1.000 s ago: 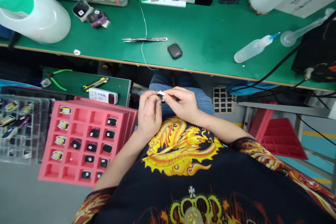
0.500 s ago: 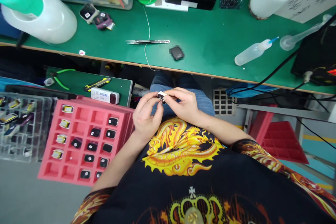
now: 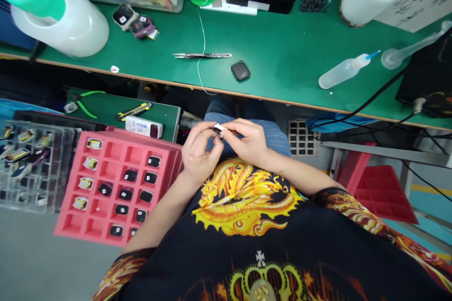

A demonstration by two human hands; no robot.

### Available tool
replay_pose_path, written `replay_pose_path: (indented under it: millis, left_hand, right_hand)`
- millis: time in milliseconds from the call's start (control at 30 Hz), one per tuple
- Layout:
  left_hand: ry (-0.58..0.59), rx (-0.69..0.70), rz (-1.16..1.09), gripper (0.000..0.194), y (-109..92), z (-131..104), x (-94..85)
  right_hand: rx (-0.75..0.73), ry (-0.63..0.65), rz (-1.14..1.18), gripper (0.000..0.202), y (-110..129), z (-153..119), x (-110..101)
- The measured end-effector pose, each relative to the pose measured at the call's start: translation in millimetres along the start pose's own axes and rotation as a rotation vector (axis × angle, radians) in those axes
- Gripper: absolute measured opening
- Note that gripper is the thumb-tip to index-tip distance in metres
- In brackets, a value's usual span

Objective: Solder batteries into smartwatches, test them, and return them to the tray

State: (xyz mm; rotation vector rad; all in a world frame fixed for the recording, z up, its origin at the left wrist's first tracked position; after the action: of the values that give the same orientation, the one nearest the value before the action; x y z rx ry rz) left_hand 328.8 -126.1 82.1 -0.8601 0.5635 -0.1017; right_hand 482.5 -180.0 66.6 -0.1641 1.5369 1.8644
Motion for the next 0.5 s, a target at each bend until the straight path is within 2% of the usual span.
replay_pose_path:
  millis: [167, 500]
  left_hand:
    - [0.007, 0.025, 0.004, 0.019, 2.1, 1.7, 1.9]
    - [0.023, -0.016, -0.062, 0.025, 6.6, -2.0, 3.1]
  right_hand:
    - [0.015, -0.012, 0.026, 0.016, -3.6, -0.4, 0.3]
    - [0.203, 0.065, 0.114, 0.017, -16.8, 1.8, 8.8]
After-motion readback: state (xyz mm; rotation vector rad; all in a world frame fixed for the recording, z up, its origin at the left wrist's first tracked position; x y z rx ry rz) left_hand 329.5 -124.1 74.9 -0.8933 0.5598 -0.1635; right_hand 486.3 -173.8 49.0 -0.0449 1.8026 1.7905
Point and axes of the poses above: each hand's wrist, its own z-axis towards the middle knuckle, its own x-axis out of the palm, y = z × x, the point moved 5 cm from there along z, towards the middle knuckle, and after that the axes turned 15 degrees about -z, right-handed, at the moved point
